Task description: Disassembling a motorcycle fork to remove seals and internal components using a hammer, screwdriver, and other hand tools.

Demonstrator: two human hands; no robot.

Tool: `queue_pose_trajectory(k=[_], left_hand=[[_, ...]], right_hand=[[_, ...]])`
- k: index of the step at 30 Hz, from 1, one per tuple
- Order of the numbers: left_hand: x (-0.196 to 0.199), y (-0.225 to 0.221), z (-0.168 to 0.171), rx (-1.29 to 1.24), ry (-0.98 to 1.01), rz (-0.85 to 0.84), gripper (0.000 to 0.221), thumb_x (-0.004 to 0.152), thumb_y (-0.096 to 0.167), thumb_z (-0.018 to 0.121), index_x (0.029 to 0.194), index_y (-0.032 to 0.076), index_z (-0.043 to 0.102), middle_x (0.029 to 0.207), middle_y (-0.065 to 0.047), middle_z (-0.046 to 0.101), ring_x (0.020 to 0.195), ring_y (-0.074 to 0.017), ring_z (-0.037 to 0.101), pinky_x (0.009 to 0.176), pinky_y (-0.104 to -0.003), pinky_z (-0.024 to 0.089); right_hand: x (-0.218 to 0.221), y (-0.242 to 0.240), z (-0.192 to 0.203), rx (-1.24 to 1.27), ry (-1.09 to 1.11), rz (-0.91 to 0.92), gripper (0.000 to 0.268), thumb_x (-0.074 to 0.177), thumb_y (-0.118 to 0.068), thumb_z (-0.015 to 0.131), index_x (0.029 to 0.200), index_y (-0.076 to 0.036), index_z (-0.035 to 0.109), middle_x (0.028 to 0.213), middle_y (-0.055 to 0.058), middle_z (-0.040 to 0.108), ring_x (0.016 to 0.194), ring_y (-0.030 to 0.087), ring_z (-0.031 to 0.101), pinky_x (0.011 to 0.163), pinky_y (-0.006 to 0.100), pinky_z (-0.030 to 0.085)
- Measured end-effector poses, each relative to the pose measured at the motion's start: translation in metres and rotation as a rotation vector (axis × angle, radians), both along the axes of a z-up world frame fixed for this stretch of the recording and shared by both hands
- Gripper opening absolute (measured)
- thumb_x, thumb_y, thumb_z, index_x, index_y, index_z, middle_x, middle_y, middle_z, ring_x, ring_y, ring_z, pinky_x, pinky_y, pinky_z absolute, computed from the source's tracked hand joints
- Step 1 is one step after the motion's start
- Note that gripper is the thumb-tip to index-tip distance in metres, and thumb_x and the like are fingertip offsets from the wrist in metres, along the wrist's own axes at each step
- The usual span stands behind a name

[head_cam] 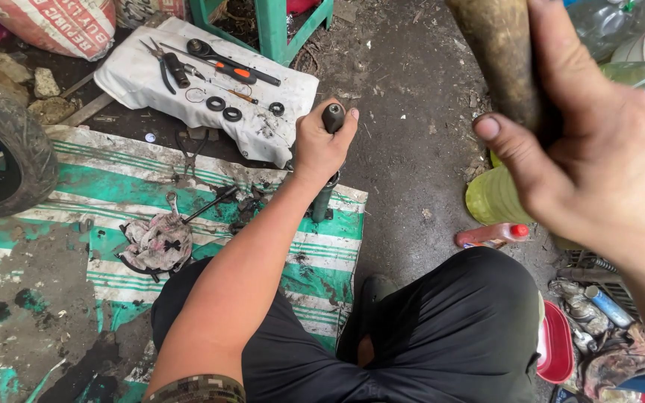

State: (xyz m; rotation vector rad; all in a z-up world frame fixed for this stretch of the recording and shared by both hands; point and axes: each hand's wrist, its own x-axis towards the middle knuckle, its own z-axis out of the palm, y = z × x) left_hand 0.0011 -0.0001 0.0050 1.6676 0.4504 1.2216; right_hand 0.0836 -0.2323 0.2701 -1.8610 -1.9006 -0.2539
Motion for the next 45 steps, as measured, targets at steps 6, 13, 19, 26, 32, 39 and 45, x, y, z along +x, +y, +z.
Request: queue_pose_trajectory(k=[6, 13, 19, 26, 32, 39, 45], left_hand=[[0.0, 0.011, -0.008, 0.092, 0.014, 0.054, 0.014, 0.098, 0.014, 0.078, 0.09, 0.002, 0.075, 0.062, -0.002, 0.063, 0.051, -0.0158, 0.048, 0.052, -0.033, 0.044], [0.003, 0.0, -0.001, 0.024, 0.015, -0.013, 0.035, 0.1, 0.013, 0.074, 0.076, 0.009, 0.05, 0.062, 0.003, 0.046, 0.057, -0.0147, 0.039, 0.055, -0.033, 0.037], [0.005, 0.0, -0.002, 0.004, 0.007, -0.023, 0.034, 0.101, 0.012, 0.074, 0.077, 0.009, 0.051, 0.063, 0.004, 0.047, 0.059, -0.0134, 0.038, 0.055, -0.032, 0.037], [0.005, -0.005, 0.0, 0.044, -0.006, 0.009, 0.03, 0.097, 0.012, 0.076, 0.075, 0.006, 0.057, 0.059, 0.001, 0.051, 0.053, -0.0154, 0.042, 0.052, -0.034, 0.04], [0.001, 0.002, 0.002, -0.032, 0.02, -0.015, 0.035, 0.1, 0.013, 0.074, 0.076, 0.009, 0.05, 0.062, 0.004, 0.046, 0.058, -0.013, 0.037, 0.055, -0.032, 0.035], [0.003, 0.011, -0.006, -0.04, 0.029, 0.016, 0.012, 0.098, 0.016, 0.075, 0.091, 0.006, 0.073, 0.065, 0.002, 0.059, 0.058, -0.0135, 0.046, 0.055, -0.031, 0.042], [0.004, 0.008, -0.002, -0.038, 0.01, -0.017, 0.033, 0.1, 0.012, 0.074, 0.078, 0.009, 0.05, 0.064, 0.004, 0.044, 0.06, -0.0131, 0.037, 0.056, -0.031, 0.036]], right_hand=[[0.015, 0.023, -0.053, -0.463, 0.119, -0.198, 0.079, 0.097, -0.011, 0.075, 0.17, 0.003, 0.048, 0.115, 0.022, 0.084, 0.042, 0.029, 0.073, 0.033, 0.041, 0.061], [0.017, 0.012, -0.003, -0.277, 0.014, -0.101, 0.083, 0.092, 0.007, 0.083, 0.17, 0.016, 0.055, 0.089, 0.027, 0.081, 0.041, 0.026, 0.067, 0.032, 0.039, 0.053], [0.026, 0.014, -0.042, -0.013, -0.059, 0.044, 0.088, 0.1, 0.017, 0.084, 0.175, 0.025, 0.038, 0.14, 0.051, 0.074, 0.106, 0.049, 0.077, 0.086, 0.05, 0.061], [0.015, 0.026, -0.036, -0.362, 0.181, -0.129, 0.083, 0.093, 0.002, 0.078, 0.17, 0.006, 0.047, 0.128, 0.03, 0.078, 0.071, 0.031, 0.077, 0.057, 0.04, 0.064], [0.018, 0.009, -0.015, -0.067, -0.025, 0.05, 0.086, 0.095, 0.02, 0.08, 0.17, 0.031, 0.041, 0.145, 0.056, 0.067, 0.106, 0.052, 0.076, 0.079, 0.048, 0.064], [0.023, 0.015, -0.055, -0.407, 0.163, -0.207, 0.081, 0.093, -0.004, 0.079, 0.17, 0.001, 0.053, 0.09, 0.022, 0.083, 0.039, 0.024, 0.065, 0.031, 0.038, 0.052], [0.004, 0.006, -0.011, -0.004, 0.083, 0.037, 0.08, 0.1, 0.029, 0.075, 0.17, 0.035, 0.036, 0.156, 0.061, 0.063, 0.127, 0.057, 0.073, 0.1, 0.052, 0.061]])
